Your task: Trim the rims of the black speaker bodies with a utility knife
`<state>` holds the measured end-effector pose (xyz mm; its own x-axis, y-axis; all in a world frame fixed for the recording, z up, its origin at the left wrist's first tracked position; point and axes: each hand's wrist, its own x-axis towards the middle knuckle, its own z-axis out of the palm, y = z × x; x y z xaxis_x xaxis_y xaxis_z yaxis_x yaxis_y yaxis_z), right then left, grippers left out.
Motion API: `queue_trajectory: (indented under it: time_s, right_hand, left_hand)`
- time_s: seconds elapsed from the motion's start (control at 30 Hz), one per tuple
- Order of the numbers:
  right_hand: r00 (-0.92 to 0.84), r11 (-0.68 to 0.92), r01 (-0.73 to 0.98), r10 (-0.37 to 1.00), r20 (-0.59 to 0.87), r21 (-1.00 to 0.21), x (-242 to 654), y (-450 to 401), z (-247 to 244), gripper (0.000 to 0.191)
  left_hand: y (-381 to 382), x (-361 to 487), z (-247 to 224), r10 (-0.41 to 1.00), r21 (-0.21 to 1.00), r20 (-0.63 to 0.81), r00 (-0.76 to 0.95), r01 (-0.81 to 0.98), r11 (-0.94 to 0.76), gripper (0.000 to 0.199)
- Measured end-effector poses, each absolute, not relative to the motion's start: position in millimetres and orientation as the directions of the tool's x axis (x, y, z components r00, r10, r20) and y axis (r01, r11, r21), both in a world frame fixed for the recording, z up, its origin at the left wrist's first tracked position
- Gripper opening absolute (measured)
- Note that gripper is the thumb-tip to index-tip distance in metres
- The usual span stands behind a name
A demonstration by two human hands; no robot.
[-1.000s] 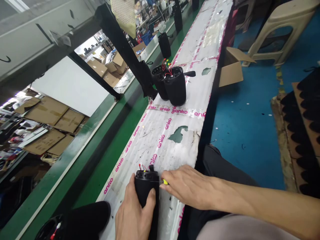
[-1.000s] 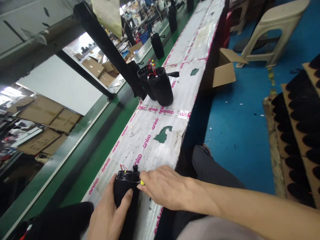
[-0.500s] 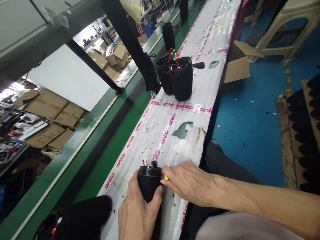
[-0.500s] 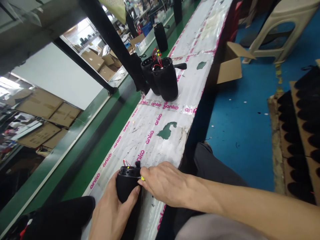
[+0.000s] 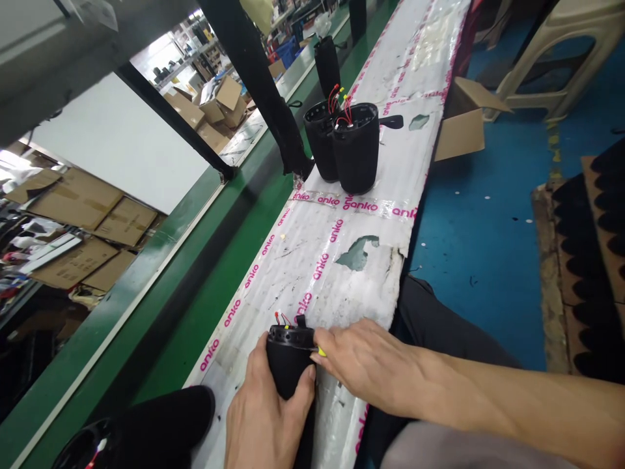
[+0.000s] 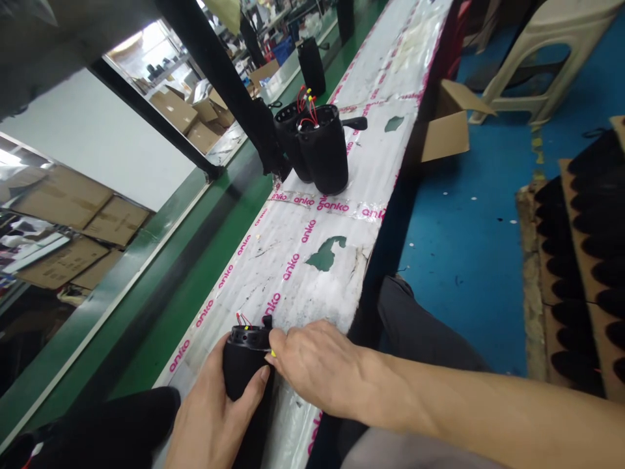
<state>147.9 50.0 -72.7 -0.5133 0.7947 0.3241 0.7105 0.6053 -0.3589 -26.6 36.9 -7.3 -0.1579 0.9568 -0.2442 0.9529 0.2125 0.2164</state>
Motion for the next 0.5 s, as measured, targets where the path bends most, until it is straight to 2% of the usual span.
queue_trajectory:
  time_s: [0.17, 0.27, 0.4, 0.5]
  right_hand:
    - [-0.521, 0.573, 0.732, 0.82, 0.237, -0.369, 145, 53, -71, 0.008]
    - [-0.567, 0.595, 0.698, 0.799, 0.2, -0.399, 146, 58, -71, 0.008]
    - [-0.573, 0.573, 0.703, 0.807, 0.142, -0.422, 147, 61, -72, 0.016]
    - [-0.57, 0.578, 0.658, 0.801, 0.184, -0.482, 153, 58, -72, 0.019]
  left_hand:
    - [37, -23, -9, 0.963, 0.166, -0.225, -0.15, 0.968, 0.189, 0.072]
    - [37, -26, -10, 0.959, 0.17, -0.236, -0.157, 0.965, 0.2, 0.076]
    - [41, -43, -9, 0.938, 0.328, -0.331, -0.1, 0.92, 0.214, 0.078]
    - [43, -50, -6, 0.918, 0.483, -0.397, -0.028, 0.844, 0.234, 0.065]
